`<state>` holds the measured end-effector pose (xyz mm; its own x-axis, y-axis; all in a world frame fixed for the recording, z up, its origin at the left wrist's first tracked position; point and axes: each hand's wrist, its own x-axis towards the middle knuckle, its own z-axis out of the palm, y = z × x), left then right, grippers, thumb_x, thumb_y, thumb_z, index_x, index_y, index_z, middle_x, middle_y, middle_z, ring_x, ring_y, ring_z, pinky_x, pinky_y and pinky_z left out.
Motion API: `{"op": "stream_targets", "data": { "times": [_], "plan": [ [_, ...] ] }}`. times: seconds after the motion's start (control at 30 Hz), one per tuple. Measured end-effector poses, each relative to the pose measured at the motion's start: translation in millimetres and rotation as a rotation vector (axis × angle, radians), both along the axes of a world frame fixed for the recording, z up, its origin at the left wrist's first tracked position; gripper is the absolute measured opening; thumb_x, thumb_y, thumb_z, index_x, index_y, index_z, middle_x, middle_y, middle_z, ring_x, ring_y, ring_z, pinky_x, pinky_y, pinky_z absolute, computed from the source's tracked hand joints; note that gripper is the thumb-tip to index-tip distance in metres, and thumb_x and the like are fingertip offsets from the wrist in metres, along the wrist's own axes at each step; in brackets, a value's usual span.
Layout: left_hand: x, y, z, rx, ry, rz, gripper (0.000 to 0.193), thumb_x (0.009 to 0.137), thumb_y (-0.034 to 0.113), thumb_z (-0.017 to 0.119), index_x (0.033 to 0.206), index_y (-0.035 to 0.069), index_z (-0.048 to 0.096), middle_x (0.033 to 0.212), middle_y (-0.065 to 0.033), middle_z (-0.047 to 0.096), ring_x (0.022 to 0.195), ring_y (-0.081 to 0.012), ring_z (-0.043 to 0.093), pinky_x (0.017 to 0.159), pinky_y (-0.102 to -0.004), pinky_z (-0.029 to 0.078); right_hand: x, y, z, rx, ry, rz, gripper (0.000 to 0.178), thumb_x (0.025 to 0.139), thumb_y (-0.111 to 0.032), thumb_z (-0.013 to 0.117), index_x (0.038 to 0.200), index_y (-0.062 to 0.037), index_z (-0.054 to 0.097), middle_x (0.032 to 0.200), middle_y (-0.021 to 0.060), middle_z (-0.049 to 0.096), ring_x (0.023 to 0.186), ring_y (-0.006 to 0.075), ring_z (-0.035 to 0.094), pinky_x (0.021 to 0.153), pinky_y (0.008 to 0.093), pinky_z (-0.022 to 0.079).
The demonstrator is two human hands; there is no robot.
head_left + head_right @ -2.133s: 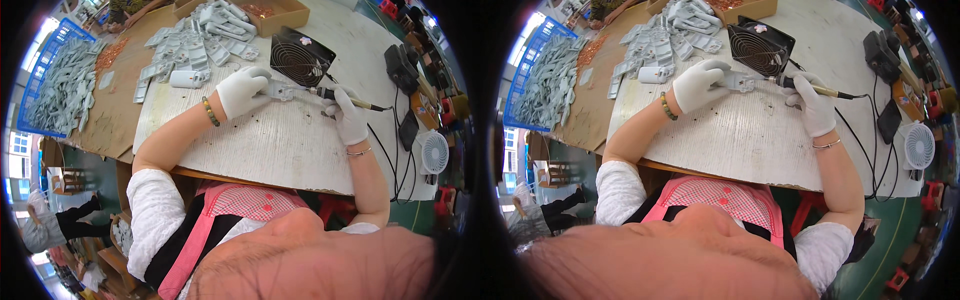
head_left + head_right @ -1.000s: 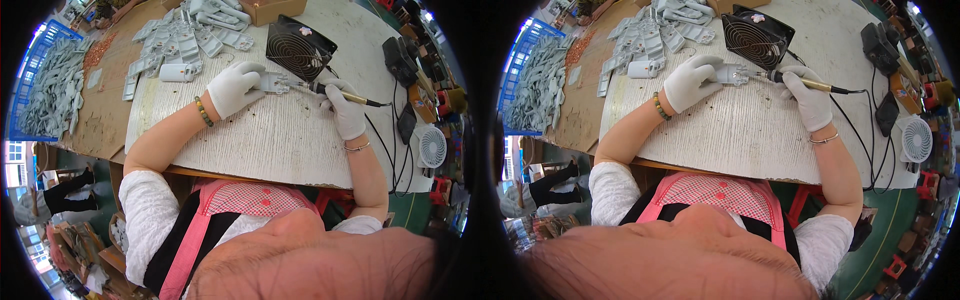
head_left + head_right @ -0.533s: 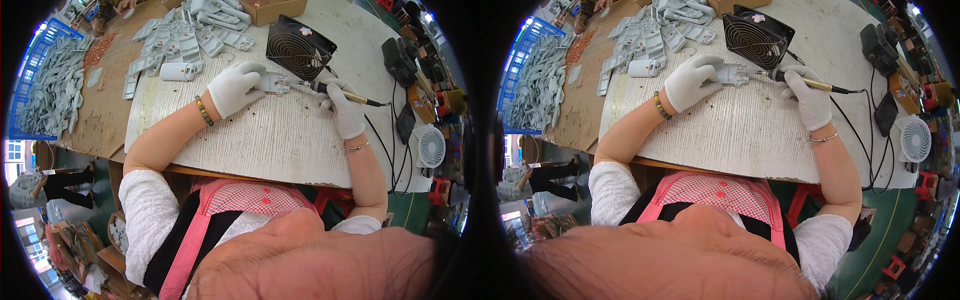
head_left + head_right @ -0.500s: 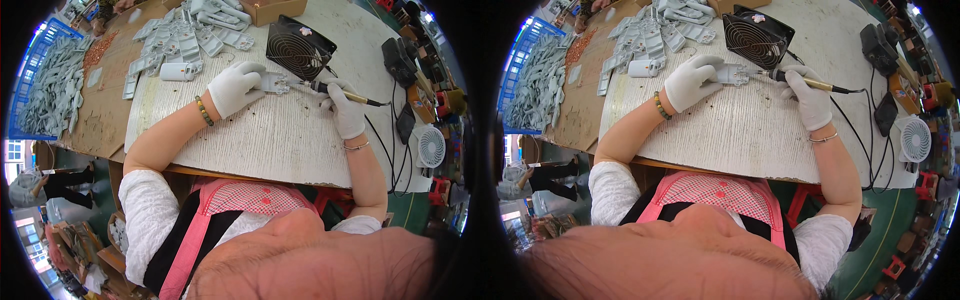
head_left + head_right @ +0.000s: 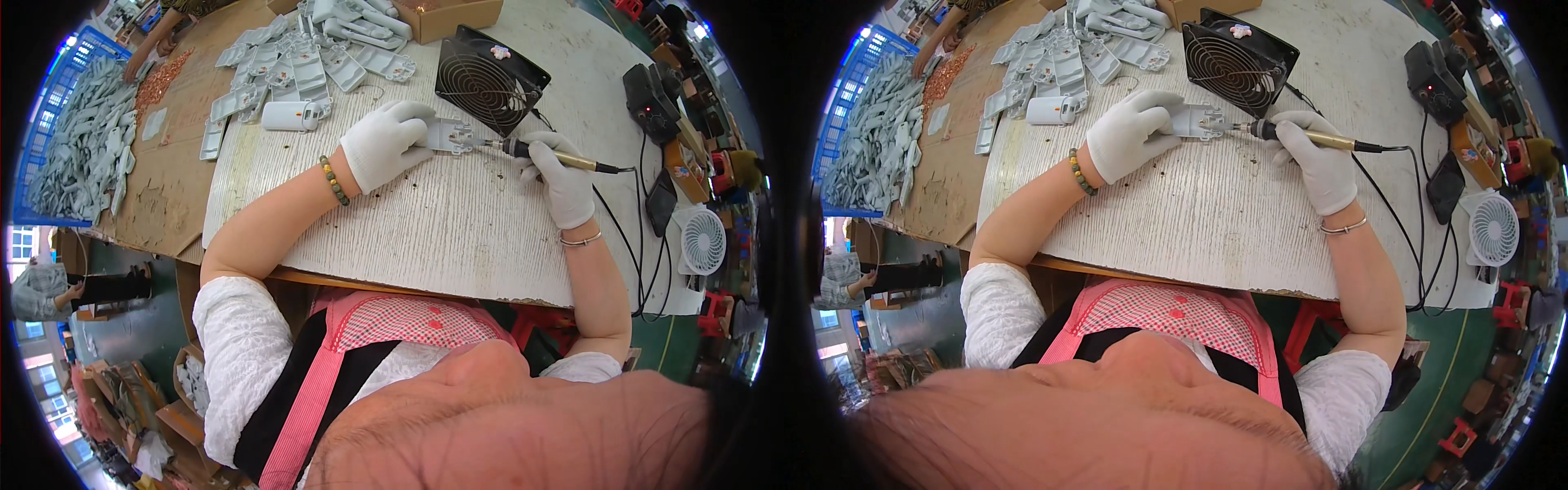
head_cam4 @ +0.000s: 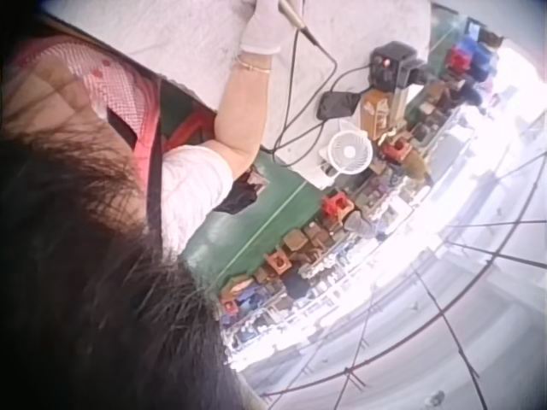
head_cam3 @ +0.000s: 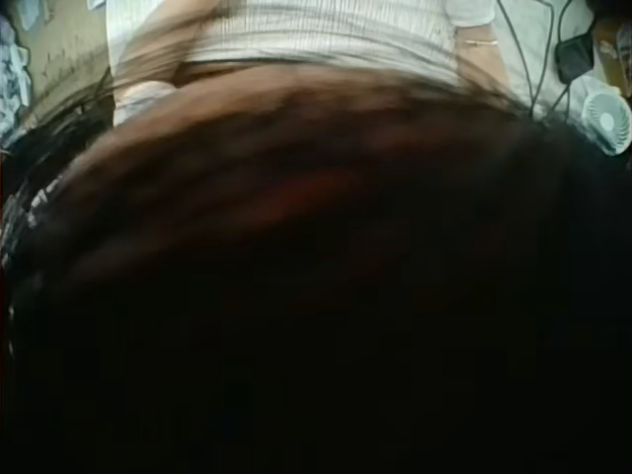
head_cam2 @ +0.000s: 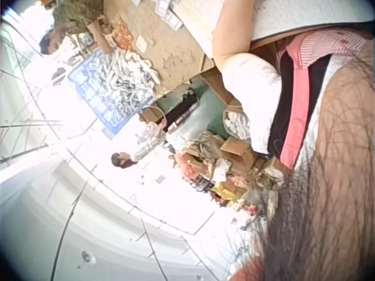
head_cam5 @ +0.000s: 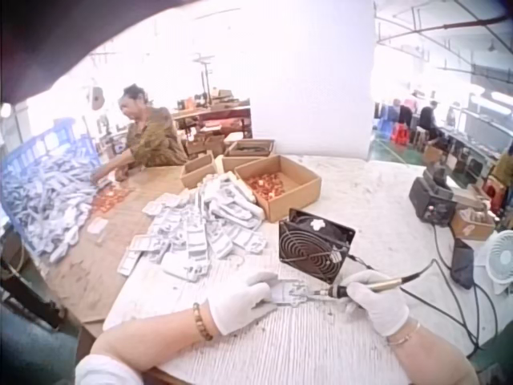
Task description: Soldering electronic components onto small plastic parts at a factory workstation.
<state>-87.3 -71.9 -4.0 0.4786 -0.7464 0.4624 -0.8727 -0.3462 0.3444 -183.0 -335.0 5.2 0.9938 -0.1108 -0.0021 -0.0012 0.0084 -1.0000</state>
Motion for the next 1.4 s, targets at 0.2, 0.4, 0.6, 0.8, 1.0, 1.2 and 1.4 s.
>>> {"op": "stream_targets", "data": {
  "times": [0.2, 0.4, 0.6, 0.8, 1.0, 1.2, 1.4],
  "plan": [
    [-0.8, 0.0, -1.8, -0.005, -0.015, 0.008, 0.017, 0.075, 0.017, 0.068, 0.076, 0.003, 0.059, 0.109, -0.0111, 0.058, 0.099, -0.0289, 0.055, 0.085, -0.0365, 0.046, -1.6, 1.6, 1.5, -0.001, 0.002, -0.003, 0.020, 0.089, -0.015, 0.055, 0.099, 0.0017, 0.061, 0.080, 0.0067, 0.065, 0.066, 0.0080, 0.057, 0.062, 0.0204, 0.047],
    [1.3, -0.7, -3.3, -0.003, -0.017, 0.000, 0.017, 0.074, 0.017, 0.068, 0.077, 0.002, 0.059, 0.108, -0.0113, 0.057, 0.098, -0.0297, 0.055, 0.085, -0.0369, 0.046, -1.0, 0.8, 1.7, -0.019, 0.014, -0.016, 0.019, 0.088, -0.015, 0.056, 0.100, 0.0005, 0.061, 0.080, 0.0060, 0.065, 0.064, 0.0073, 0.057, 0.061, 0.0204, 0.047],
    [4.7, 1.3, -0.6, -0.028, -0.024, -0.032, 0.019, 0.074, 0.020, 0.069, 0.080, 0.004, 0.060, 0.109, -0.0120, 0.059, 0.094, -0.0307, 0.056, 0.080, -0.0372, 0.047, 4.2, -6.5, -8.0, 0.137, -0.038, -0.090, 0.017, 0.089, -0.014, 0.056, 0.101, -0.0027, 0.059, 0.080, 0.0058, 0.065, 0.059, 0.0072, 0.056, 0.055, 0.0201, 0.042],
    [26.2, 33.8, 12.4, 0.126, -0.165, 0.266, 0.019, 0.078, 0.027, 0.060, 0.088, 0.011, 0.064, 0.098, -0.0086, 0.060, 0.094, -0.0289, 0.056, 0.082, -0.0428, 0.044, 6.9, -4.9, -13.9, 0.169, -0.049, -0.075, 0.017, 0.091, -0.016, 0.055, 0.101, -0.0035, 0.058, 0.080, 0.0044, 0.063, 0.057, 0.0061, 0.051, 0.053, 0.0201, 0.042],
    [38.1, 81.2, 61.5, 0.625, 0.081, 0.497, 0.033, 0.076, 0.030, 0.063, 0.105, 0.015, 0.061, 0.103, -0.0125, 0.059, 0.095, -0.0326, 0.059, 0.078, -0.0417, 0.049, 0.3, -15.8, -17.5, 0.111, -0.026, -0.080, 0.021, 0.092, -0.022, 0.054, 0.104, -0.0049, 0.057, 0.083, 0.0023, 0.061, 0.057, 0.0050, 0.047, 0.053, 0.0187, 0.040],
    [39.5, 94.1, 63.8, 0.846, 0.228, 0.616, 0.044, 0.070, 0.027, 0.068, 0.111, 0.014, 0.060, 0.104, -0.0146, 0.062, 0.094, -0.0332, 0.061, 0.078, -0.0399, 0.050, 5.9, -16.3, -20.8, 0.115, -0.053, -0.098, 0.022, 0.093, -0.020, 0.052, 0.103, -0.0009, 0.057, 0.079, 0.0063, 0.061, 0.056, 0.0061, 0.047, 0.054, 0.0190, 0.039],
    [51.1, 96.2, 54.7, 0.843, 0.184, 0.647, 0.042, 0.071, 0.025, 0.067, 0.110, 0.011, 0.061, 0.098, -0.0147, 0.064, 0.094, -0.0313, 0.062, 0.077, -0.0392, 0.050, 10.1, -17.2, -19.1, 0.136, -0.026, -0.062, 0.023, 0.093, -0.019, 0.052, 0.104, 0.0008, 0.057, 0.081, 0.0083, 0.062, 0.056, 0.0067, 0.048, 0.055, 0.0202, 0.040]
  ]
}}
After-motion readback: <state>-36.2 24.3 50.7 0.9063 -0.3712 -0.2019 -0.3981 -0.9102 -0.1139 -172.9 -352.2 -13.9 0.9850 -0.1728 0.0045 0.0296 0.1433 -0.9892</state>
